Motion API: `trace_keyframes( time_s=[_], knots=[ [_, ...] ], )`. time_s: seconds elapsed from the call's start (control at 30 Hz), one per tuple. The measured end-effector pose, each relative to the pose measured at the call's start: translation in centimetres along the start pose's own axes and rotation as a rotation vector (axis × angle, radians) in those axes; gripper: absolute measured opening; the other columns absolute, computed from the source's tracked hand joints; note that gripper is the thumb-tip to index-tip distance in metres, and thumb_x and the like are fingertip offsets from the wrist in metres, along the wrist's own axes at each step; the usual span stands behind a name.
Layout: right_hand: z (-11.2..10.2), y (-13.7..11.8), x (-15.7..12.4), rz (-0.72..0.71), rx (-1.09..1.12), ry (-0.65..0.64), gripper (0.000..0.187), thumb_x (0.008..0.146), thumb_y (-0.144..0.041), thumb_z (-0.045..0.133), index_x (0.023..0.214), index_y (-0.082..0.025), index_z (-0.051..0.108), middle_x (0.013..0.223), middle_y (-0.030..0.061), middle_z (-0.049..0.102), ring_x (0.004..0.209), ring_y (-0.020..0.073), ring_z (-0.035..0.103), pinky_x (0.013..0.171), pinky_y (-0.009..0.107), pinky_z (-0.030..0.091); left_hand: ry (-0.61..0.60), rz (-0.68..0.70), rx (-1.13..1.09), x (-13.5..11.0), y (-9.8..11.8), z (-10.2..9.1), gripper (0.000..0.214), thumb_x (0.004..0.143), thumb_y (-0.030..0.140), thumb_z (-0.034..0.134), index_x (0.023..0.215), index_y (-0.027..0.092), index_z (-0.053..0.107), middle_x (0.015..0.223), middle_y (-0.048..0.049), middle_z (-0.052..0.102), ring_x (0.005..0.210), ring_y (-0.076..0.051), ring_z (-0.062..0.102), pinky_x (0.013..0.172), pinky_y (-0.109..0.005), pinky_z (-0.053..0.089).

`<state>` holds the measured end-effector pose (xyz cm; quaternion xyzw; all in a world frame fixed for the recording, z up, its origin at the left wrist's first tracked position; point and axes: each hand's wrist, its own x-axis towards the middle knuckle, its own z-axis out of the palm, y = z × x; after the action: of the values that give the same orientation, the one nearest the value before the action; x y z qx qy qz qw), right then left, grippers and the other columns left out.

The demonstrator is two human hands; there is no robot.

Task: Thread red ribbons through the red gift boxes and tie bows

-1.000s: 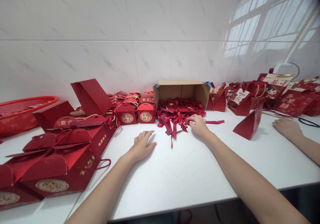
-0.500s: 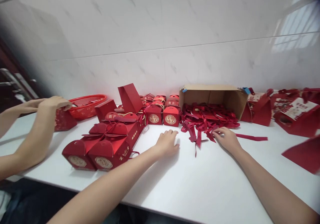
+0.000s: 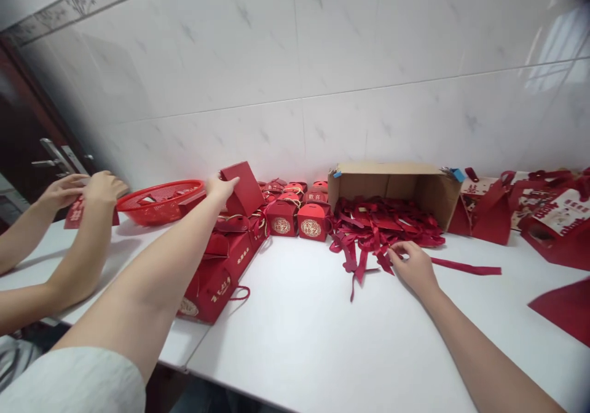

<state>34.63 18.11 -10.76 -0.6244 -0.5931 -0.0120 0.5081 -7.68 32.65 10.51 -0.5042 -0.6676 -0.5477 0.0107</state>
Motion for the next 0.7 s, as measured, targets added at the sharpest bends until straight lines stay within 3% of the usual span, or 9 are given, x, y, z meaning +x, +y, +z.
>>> trace_keyframes(
  time_s=[0.13,0.23,0.3,0.37,0.43,0.53,0.6,0.63,0.7],
  knots=[
    [0.0,0.2,0.0,0.019,0.030,0.025,0.018,0.075,-0.036,0.054,0.071,-0.019,0.057,0.076,0.0043,0.060,0.072,0.0194,0.057,0.071,0.033,0.044,0.099,0.079,-0.036,-2.0,1.7,0.2,0.021,0.076,0.028,0.057,0.093,0.016,0.058,0.098,-0.0101,0.067,0.093,-0.025,0.063,0.085,-0.037,0.048],
    [-0.1,-0.1,-0.1,0.008,0.054,0.048,0.018,0.076,-0.036,0.053,0.071,-0.019,0.057,0.077,0.0051,0.060,0.073,0.0200,0.056,0.071,0.034,0.044,0.179,0.299,-0.258,-4.5,4.6,-0.1,0.029,0.078,0.026,0.056,0.106,0.017,0.052,0.104,-0.0093,0.064,0.097,-0.021,0.061,0.089,-0.033,0.046],
    [-0.1,-0.6,-0.1,0.011,0.092,0.059,0.019,0.077,-0.036,0.053,0.073,-0.018,0.057,0.077,0.0060,0.060,0.072,0.0203,0.056,0.070,0.035,0.044,0.113,0.422,-0.464,-7.0,6.2,-0.7,0.032,0.078,0.027,0.058,0.108,0.018,0.049,0.105,-0.0077,0.063,0.097,-0.019,0.061,0.089,-0.032,0.047],
    [-0.1,-1.3,-0.1,0.021,0.125,0.075,0.020,0.079,-0.037,0.052,0.075,-0.018,0.057,0.078,0.0070,0.060,0.071,0.0203,0.055,0.069,0.035,0.044,-0.057,0.465,-0.627,-10.1,7.0,-1.0,0.032,0.079,0.031,0.058,0.108,0.020,0.048,0.103,-0.0055,0.063,0.094,-0.018,0.062,0.087,-0.032,0.049],
    [-0.2,-1.9,0.0,0.020,0.138,0.080,0.021,0.081,-0.036,0.050,0.077,-0.017,0.057,0.078,0.0070,0.060,0.072,0.0198,0.056,0.069,0.034,0.044,-0.204,0.364,-0.733,-13.5,6.6,-0.8,0.031,0.077,0.034,0.060,0.102,0.019,0.050,0.100,-0.0060,0.064,0.090,-0.019,0.063,0.083,-0.034,0.051],
    [-0.4,-2.7,0.0,-0.009,0.144,0.062,0.021,0.083,-0.036,0.048,0.075,-0.018,0.057,0.077,0.0057,0.060,0.071,0.0187,0.055,0.069,0.033,0.044,-0.439,0.178,-0.770,-17.8,4.3,0.9,0.031,0.073,0.034,0.063,0.097,0.018,0.051,0.095,-0.0066,0.064,0.085,-0.020,0.064,0.079,-0.038,0.052],
    [-0.5,-3.0,0.0,-0.020,0.149,0.058,0.022,0.084,-0.035,0.047,0.075,-0.019,0.057,0.077,0.0054,0.059,0.071,0.0185,0.054,0.068,0.033,0.044,-0.503,0.139,-0.739,-19.3,2.5,2.3,0.034,0.072,0.034,0.063,0.100,0.017,0.051,0.098,-0.0080,0.063,0.092,-0.022,0.062,0.084,-0.039,0.050],
    [-0.5,-3.1,0.0,-0.022,0.152,0.059,0.022,0.084,-0.035,0.046,0.075,-0.019,0.057,0.077,0.0055,0.059,0.071,0.0187,0.054,0.069,0.033,0.044,-0.506,0.149,-0.726,-19.7,1.7,2.9,0.038,0.074,0.034,0.062,0.105,0.018,0.049,0.103,-0.0090,0.061,0.097,-0.022,0.060,0.088,-0.041,0.048],
    [-0.4,-3.1,0.1,-0.027,0.158,0.057,0.021,0.085,-0.034,0.046,0.075,-0.018,0.058,0.077,0.0057,0.060,0.072,0.0191,0.055,0.069,0.033,0.044,-0.319,0.218,-0.630,-20.1,0.8,3.8,0.058,0.069,0.032,0.067,0.119,0.019,0.038,0.119,-0.0125,0.051,0.112,-0.024,0.051,0.097,-0.044,0.040]
  ],
)
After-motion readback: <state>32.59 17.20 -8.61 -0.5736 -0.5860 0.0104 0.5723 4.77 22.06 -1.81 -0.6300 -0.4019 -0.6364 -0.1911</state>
